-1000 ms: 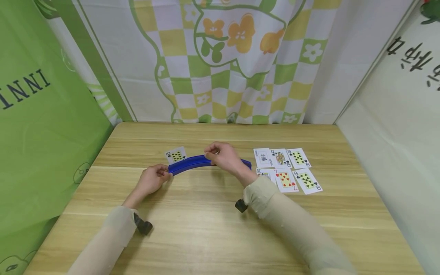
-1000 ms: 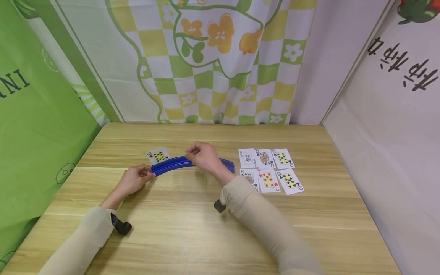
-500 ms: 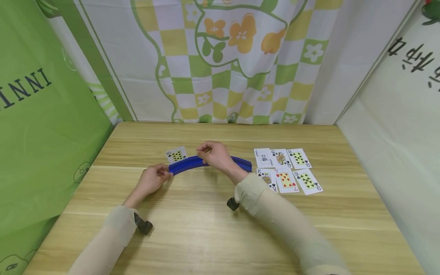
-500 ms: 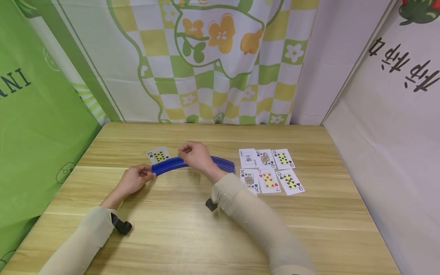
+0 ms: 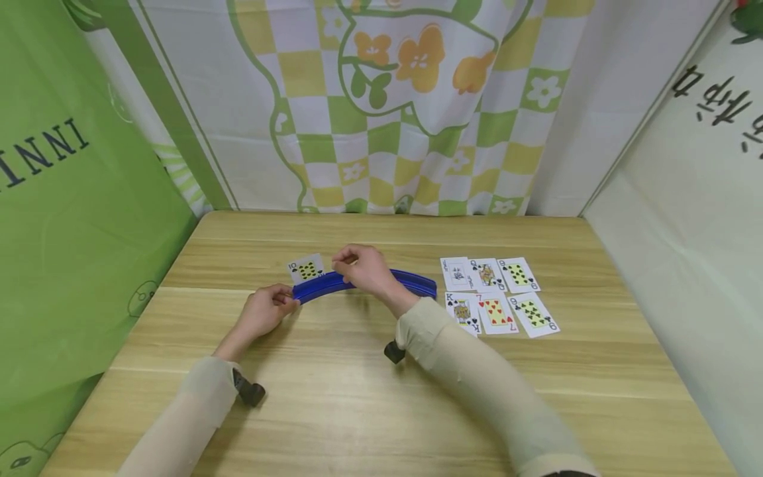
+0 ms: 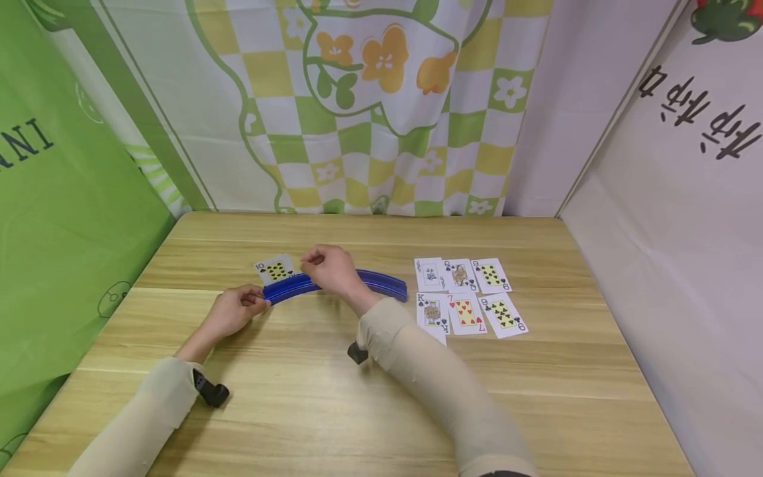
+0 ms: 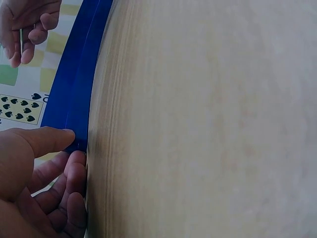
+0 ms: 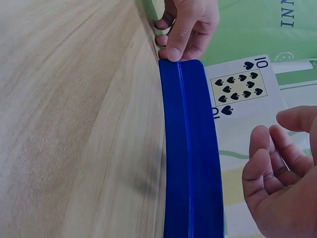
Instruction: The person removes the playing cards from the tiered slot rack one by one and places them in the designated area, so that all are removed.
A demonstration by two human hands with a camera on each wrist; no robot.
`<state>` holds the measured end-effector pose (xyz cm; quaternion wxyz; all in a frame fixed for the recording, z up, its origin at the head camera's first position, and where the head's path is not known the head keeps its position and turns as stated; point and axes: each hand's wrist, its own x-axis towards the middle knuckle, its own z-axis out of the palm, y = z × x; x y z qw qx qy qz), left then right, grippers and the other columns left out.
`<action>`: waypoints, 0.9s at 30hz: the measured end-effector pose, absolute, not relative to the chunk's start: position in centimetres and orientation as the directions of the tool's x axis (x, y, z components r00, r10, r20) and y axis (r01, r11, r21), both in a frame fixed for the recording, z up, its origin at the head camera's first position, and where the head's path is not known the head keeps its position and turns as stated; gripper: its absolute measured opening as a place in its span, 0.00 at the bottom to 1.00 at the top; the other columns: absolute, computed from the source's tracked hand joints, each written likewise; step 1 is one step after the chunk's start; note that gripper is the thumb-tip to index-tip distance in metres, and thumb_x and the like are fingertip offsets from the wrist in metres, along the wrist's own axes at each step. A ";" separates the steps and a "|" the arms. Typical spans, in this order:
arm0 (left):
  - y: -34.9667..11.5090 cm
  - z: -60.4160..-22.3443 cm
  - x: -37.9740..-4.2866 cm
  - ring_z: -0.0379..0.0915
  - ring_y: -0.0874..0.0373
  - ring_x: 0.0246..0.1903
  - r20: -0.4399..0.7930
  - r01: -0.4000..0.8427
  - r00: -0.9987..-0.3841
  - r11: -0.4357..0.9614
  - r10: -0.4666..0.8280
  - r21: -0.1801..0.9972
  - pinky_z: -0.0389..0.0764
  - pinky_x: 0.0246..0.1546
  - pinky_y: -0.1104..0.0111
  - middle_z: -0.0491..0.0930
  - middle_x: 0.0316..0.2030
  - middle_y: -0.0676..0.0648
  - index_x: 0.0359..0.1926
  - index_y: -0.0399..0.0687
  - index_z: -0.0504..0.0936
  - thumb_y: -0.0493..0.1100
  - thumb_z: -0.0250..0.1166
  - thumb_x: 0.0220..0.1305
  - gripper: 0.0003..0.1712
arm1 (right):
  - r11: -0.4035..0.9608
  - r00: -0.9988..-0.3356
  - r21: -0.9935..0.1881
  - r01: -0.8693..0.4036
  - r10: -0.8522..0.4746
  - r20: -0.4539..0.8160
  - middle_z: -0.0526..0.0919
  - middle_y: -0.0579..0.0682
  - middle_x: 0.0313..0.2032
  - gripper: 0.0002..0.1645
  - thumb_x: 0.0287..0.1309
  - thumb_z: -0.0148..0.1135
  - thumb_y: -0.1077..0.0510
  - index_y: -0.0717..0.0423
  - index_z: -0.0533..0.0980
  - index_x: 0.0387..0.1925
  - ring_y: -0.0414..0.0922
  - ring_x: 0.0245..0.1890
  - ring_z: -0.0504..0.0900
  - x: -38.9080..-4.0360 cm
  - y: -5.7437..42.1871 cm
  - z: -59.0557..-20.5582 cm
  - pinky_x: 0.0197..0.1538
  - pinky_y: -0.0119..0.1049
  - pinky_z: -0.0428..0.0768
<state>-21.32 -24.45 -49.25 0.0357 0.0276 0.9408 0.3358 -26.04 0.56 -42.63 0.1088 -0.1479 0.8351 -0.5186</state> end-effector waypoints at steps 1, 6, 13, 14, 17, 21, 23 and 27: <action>-24.4 -49.3 -21.3 0.83 0.50 0.41 -0.049 0.026 -0.996 0.774 0.073 0.632 0.83 0.44 0.59 0.86 0.39 0.42 0.54 0.35 0.80 0.45 0.67 0.66 0.21 | 0.415 -0.932 -0.900 -0.134 -0.361 -0.028 0.85 0.49 0.41 0.12 0.67 0.61 0.52 0.52 0.82 0.47 0.47 0.31 0.86 -26.1 0.5 -42.7 0.33 0.41 0.84; -24.5 -49.2 -21.4 0.83 0.51 0.40 -0.052 0.022 -0.996 0.775 0.070 0.631 0.82 0.41 0.62 0.86 0.39 0.42 0.53 0.35 0.80 0.45 0.67 0.66 0.21 | 0.408 -0.929 -0.903 -0.132 -0.368 -0.031 0.85 0.49 0.43 0.13 0.67 0.61 0.52 0.53 0.81 0.49 0.55 0.37 0.87 -26.4 0.0 -42.8 0.31 0.37 0.83; -24.5 -48.9 -21.2 0.82 0.52 0.39 -0.063 0.014 -0.996 0.766 0.071 0.643 0.80 0.39 0.64 0.86 0.38 0.43 0.52 0.36 0.81 0.45 0.67 0.66 0.20 | 0.419 -0.929 -0.899 -0.129 -0.369 -0.039 0.85 0.47 0.47 0.11 0.68 0.61 0.50 0.47 0.80 0.47 0.53 0.39 0.87 -26.6 -0.5 -42.8 0.32 0.35 0.82; -24.5 -48.9 -21.2 0.82 0.52 0.39 -0.063 0.013 -0.996 0.765 0.070 0.643 0.80 0.39 0.64 0.86 0.38 0.43 0.52 0.36 0.81 0.45 0.67 0.66 0.19 | 0.418 -0.928 -0.900 -0.124 -0.369 -0.044 0.84 0.47 0.47 0.11 0.68 0.61 0.50 0.47 0.80 0.48 0.53 0.40 0.87 -26.7 -0.6 -42.7 0.32 0.35 0.82; -24.5 -48.9 -21.2 0.82 0.53 0.39 -0.069 0.006 -0.995 0.762 0.067 0.647 0.80 0.39 0.64 0.86 0.38 0.42 0.52 0.36 0.81 0.45 0.67 0.66 0.19 | 0.412 -0.928 -0.905 -0.111 -0.368 -0.054 0.84 0.47 0.49 0.11 0.68 0.61 0.50 0.46 0.80 0.49 0.54 0.41 0.87 -26.7 -0.9 -42.7 0.33 0.35 0.82; -24.5 -49.0 -21.3 0.82 0.52 0.39 -0.079 -0.003 -0.995 0.760 0.063 0.650 0.81 0.40 0.63 0.86 0.39 0.42 0.52 0.36 0.81 0.45 0.67 0.66 0.20 | 0.411 -0.928 -0.905 -0.110 -0.370 -0.055 0.84 0.47 0.51 0.12 0.68 0.60 0.51 0.46 0.80 0.50 0.53 0.41 0.87 -26.8 -1.3 -42.6 0.33 0.36 0.83; -24.5 -49.0 -21.3 0.82 0.52 0.39 -0.079 -0.004 -0.995 0.760 0.062 0.650 0.81 0.41 0.62 0.86 0.39 0.42 0.52 0.37 0.81 0.46 0.67 0.66 0.20 | 0.411 -0.925 -0.904 -0.117 -0.376 -0.051 0.83 0.46 0.51 0.12 0.69 0.60 0.52 0.46 0.80 0.51 0.52 0.40 0.88 -26.8 -1.5 -42.6 0.33 0.36 0.83; -24.5 -49.0 -21.2 0.83 0.52 0.40 -0.071 0.005 -0.995 0.762 0.066 0.648 0.82 0.42 0.61 0.86 0.39 0.43 0.52 0.36 0.81 0.46 0.67 0.66 0.20 | 0.413 -0.919 -0.901 -0.135 -0.392 -0.042 0.83 0.46 0.50 0.11 0.69 0.60 0.51 0.45 0.79 0.50 0.49 0.39 0.88 -26.8 -1.7 -42.5 0.32 0.34 0.82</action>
